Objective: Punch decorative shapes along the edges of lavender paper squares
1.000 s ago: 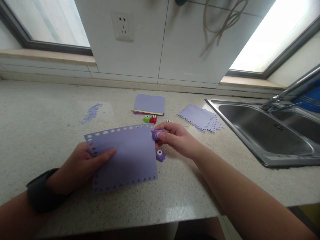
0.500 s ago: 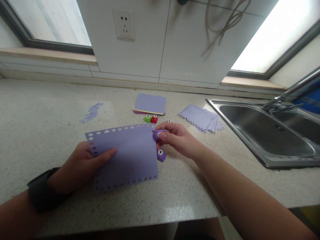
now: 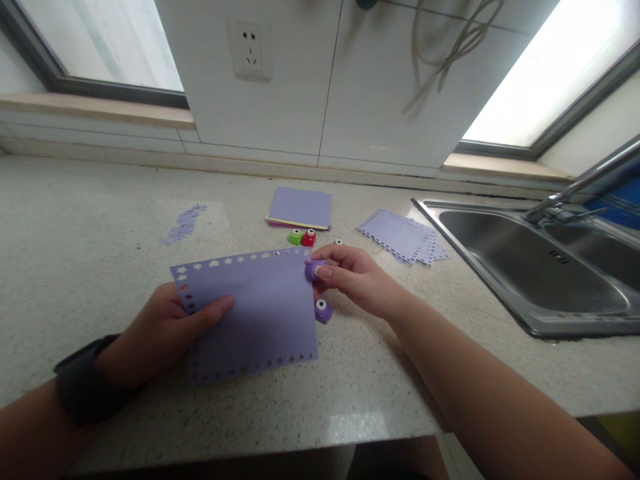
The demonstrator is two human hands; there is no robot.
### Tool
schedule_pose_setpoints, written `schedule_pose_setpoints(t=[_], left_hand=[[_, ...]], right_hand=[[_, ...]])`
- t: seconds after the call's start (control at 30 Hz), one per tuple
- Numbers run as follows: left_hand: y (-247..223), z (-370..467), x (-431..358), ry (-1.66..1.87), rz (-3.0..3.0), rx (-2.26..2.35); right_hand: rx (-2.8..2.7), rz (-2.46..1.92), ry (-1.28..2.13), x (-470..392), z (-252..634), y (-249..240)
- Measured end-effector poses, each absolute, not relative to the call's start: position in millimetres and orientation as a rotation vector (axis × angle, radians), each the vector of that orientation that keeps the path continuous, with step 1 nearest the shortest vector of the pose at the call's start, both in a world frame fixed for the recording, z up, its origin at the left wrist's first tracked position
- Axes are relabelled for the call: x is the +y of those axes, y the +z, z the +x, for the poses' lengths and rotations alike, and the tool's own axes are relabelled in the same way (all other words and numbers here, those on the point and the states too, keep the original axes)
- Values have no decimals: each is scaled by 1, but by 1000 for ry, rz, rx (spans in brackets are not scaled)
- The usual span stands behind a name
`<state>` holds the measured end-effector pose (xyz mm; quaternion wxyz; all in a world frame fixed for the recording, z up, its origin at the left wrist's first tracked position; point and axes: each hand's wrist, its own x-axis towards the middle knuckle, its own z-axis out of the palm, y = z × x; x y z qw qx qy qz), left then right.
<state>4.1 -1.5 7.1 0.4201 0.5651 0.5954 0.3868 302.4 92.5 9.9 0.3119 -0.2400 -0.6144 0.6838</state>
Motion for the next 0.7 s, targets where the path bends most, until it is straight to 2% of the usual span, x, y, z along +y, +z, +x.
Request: schedule_pose_setpoints(t=[0.7], left_hand=[[2,0,-1,937,1521,1493]], right_hand=[[-1559,-633,1811,91,297,12]])
